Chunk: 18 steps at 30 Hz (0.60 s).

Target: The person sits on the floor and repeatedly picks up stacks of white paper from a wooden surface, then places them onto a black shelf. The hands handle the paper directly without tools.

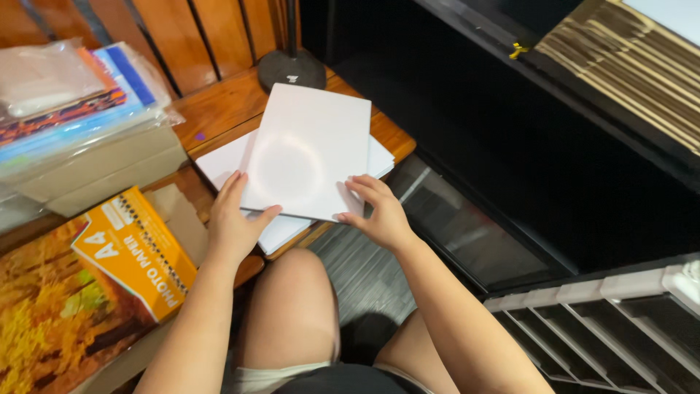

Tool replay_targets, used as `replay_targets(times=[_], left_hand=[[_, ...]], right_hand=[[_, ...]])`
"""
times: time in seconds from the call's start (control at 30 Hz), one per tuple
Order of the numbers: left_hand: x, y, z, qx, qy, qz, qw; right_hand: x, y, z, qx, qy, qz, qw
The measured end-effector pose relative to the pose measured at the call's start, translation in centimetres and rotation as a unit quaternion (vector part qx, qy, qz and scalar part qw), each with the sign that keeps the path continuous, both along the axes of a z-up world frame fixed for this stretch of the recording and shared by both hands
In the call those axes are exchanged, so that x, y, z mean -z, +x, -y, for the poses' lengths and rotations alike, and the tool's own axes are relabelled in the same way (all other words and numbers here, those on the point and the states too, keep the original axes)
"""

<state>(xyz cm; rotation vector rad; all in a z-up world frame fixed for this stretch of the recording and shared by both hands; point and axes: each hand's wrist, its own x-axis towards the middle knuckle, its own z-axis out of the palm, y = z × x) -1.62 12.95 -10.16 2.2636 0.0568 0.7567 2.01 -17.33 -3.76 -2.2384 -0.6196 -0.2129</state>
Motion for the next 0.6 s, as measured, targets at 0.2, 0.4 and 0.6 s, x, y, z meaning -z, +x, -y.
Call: replay_targets(times=[0.2, 0.4, 0.6], left_hand=[[-0.7, -1.2, 0.4, -0.009, -0.029, -0.027, 0.999], [0.7, -0.8, 0.1, -0.019, -0.061, -0.033, 0.997], [-0.1, -1.4, 0.2, -0.005, -0.088, -0.038, 0.995]], right_hand=[[0.6, -1.0, -0.5, 0.003, 0.0, 0.013, 1.0], [1.6, -1.0, -0.7, 0.029, 0.002, 0.0, 1.0], [1.4, -1.7, -1.4, 0.056, 0.005, -0.022, 0.998]])
